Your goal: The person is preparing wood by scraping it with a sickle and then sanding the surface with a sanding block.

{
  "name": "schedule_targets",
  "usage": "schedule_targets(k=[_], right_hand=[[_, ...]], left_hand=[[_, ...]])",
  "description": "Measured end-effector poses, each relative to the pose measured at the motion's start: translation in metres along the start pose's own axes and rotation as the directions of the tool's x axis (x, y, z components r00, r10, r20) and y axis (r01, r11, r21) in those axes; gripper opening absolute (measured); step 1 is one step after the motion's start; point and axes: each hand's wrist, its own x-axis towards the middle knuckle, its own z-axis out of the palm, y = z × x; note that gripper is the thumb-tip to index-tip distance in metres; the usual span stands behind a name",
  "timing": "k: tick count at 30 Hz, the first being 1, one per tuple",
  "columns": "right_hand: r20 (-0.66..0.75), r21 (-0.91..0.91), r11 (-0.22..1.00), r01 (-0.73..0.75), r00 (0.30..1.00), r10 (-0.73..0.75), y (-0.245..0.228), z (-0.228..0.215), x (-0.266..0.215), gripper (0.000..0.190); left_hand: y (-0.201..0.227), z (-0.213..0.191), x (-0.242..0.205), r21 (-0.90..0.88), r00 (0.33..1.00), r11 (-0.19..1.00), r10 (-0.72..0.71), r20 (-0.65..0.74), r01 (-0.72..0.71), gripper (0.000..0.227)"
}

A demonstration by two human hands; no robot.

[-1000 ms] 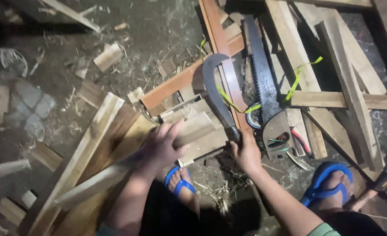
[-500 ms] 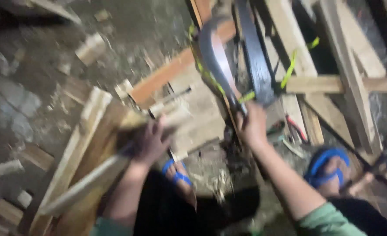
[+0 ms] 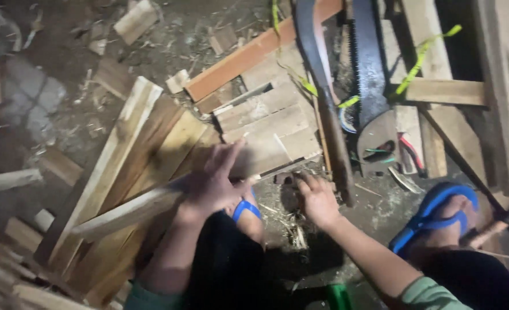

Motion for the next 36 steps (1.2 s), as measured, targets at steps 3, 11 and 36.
schedule_targets(k=[3,11,36], right_hand=[[0.057,-0.192,0.975,0.116,0.993,-0.107,0.015,0.031,0.006,0.043],[0.4,-0.243,0.958,0.154,0.915,-0.046,0.046,0.069,0.006,0.022],[-0.397,0.575,0.683,0.45,0.884,-0.248,-0.036,-0.151,0.115,0.019]], left_hand=[[0.022,-0.032,-0.003,-0.139,0.991,0.985,0.087,-0.097,-0.1,0.095],[0.021,-0.043,0.007,-0.07,0.943,0.978,0.167,-0.287,-0.194,0.08],[-0.01,-0.012,0.016,-0.182,0.977,0.983,-0.054,-0.205,0.016,0.042]])
